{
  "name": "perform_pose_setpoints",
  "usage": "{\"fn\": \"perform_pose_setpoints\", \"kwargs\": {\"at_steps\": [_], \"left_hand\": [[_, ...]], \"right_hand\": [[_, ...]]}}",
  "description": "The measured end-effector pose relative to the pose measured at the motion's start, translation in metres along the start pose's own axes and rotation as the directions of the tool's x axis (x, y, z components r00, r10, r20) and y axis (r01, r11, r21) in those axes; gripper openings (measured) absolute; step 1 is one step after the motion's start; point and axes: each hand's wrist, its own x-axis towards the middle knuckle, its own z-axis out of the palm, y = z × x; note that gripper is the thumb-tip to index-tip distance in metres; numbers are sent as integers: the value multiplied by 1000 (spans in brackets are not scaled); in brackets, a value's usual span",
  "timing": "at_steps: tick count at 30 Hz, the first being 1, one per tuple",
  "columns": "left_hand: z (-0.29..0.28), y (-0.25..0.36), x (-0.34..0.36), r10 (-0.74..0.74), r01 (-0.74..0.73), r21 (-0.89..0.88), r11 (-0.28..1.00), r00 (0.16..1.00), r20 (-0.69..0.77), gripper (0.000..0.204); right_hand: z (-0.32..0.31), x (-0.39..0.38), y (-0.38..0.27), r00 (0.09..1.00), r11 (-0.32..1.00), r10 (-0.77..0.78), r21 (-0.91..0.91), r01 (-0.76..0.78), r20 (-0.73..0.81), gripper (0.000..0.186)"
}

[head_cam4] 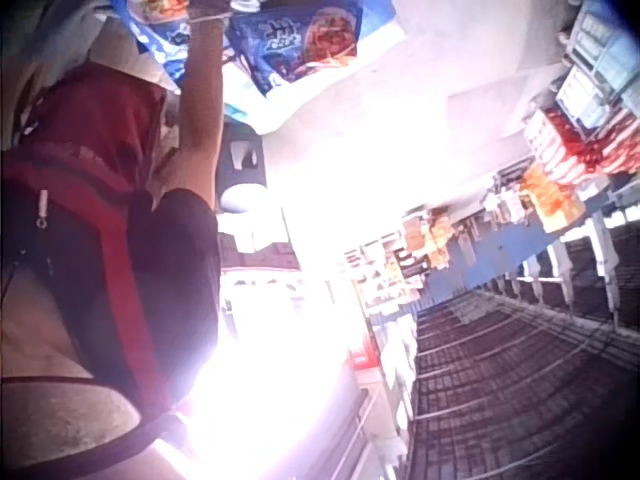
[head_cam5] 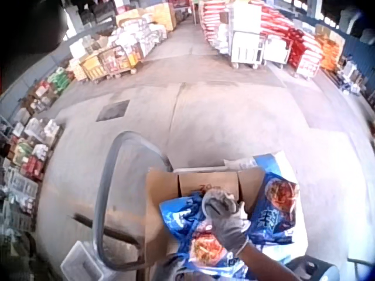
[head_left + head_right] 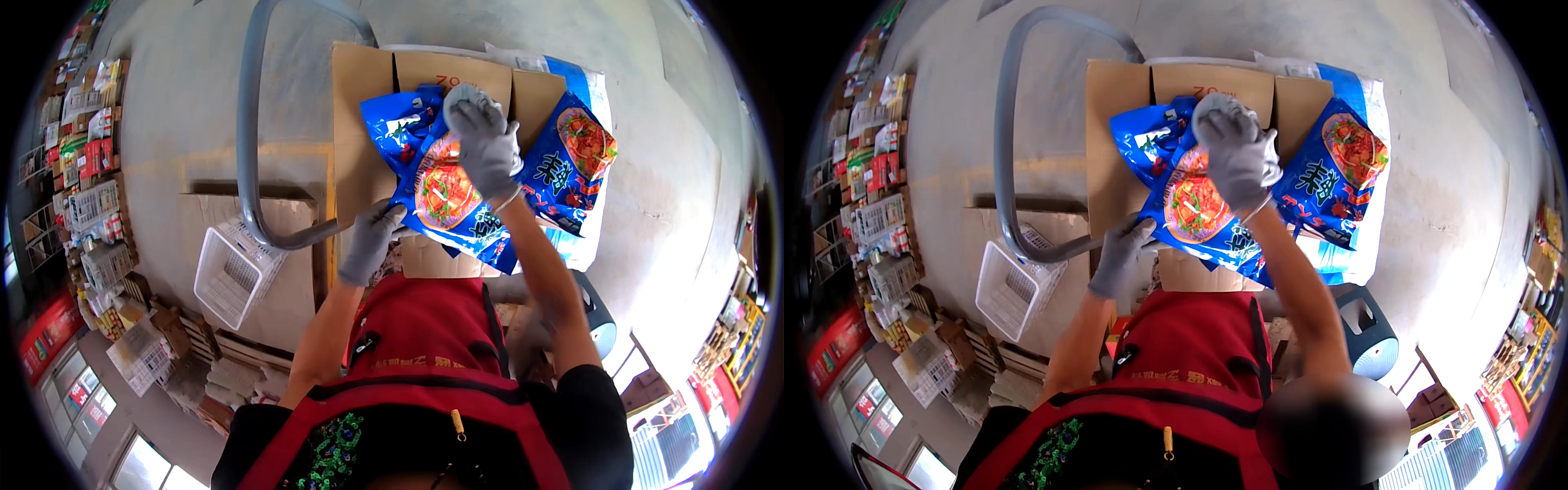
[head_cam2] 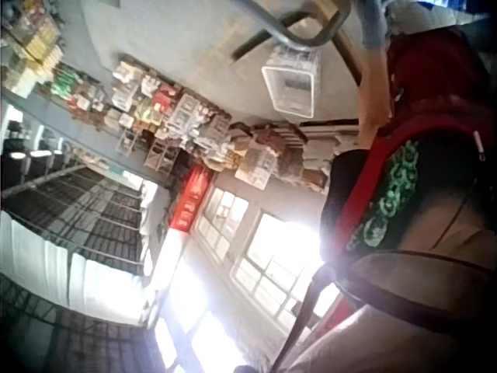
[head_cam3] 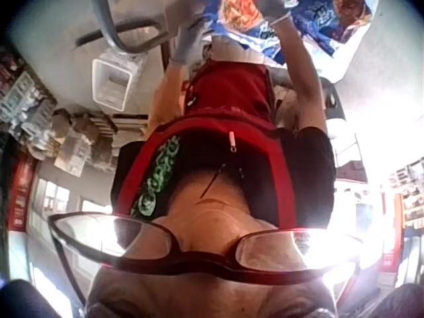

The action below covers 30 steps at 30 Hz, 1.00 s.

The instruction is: The person wipes blue food bags using a grey cloth and then places them into a white plastic basket.

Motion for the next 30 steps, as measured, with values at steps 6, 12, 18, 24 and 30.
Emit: {"fn": "perform_pose_setpoints", "kwargs": {"at_steps": [6,12,18,24,30], "left_hand": [[-12,-23,5,41,-39,-75,996,999,20,23],[-4,-18,-5,144,-145,139,980,989,16,30],[-1,-15,-13,56,-56,-7,998,998,-20,38],[-7,-14,-17,15,-12,103,995,999,-32,35],[-12,-20,-21,63,-77,233,970,996,64,36]], "right_hand": [[-21,-78,-88,976,952,-214,214,217,-38,39],[-10,-40,-12,988,986,-155,-55,154,-1,47],[-9,-64,-57,984,949,-166,259,178,-67,41],[-10,-24,-34,954,964,-252,42,262,-163,41],[2,19,-6,979,968,169,170,-186,113,50]]}}
